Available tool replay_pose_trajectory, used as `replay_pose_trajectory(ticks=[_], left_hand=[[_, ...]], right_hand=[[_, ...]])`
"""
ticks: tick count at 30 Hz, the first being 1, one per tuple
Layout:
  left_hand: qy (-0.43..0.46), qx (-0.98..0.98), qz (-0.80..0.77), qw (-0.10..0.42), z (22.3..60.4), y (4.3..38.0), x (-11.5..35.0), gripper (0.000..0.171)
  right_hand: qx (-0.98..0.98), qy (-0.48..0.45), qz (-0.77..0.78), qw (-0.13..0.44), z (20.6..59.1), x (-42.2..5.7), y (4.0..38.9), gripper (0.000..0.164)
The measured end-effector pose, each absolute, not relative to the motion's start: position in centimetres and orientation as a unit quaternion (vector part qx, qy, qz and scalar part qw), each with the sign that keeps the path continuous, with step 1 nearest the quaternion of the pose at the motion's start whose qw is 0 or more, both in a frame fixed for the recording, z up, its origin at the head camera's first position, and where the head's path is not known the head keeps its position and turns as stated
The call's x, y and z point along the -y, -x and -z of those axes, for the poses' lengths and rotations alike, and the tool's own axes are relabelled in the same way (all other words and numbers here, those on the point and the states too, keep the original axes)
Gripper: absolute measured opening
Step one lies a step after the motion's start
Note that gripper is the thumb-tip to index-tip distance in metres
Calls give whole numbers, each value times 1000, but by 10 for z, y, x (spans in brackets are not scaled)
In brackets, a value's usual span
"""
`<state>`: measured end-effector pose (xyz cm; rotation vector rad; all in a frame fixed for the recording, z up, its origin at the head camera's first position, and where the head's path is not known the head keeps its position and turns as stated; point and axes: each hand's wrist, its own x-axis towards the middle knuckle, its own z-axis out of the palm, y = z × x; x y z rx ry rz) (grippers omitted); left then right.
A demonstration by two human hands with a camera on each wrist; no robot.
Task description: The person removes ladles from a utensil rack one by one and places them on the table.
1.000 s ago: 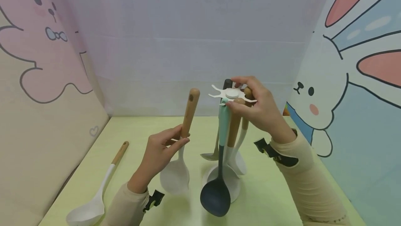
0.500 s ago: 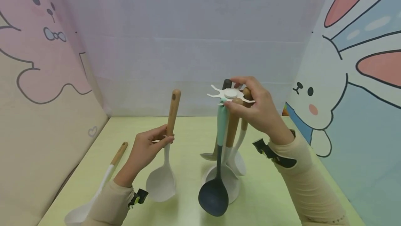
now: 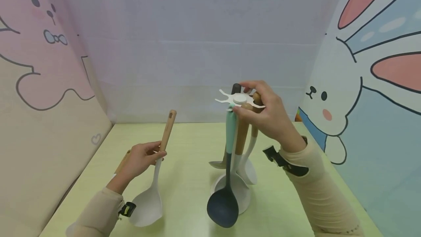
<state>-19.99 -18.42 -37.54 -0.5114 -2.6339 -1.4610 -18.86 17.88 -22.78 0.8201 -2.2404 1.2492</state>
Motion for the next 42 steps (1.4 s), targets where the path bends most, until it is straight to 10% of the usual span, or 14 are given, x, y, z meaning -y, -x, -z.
replay_pose_trajectory(ticks=[42], left_hand=[[3,883,455,-117,468,222,256,28]], right_hand=[[850,-243,-400,242,223,-164,178,59]])
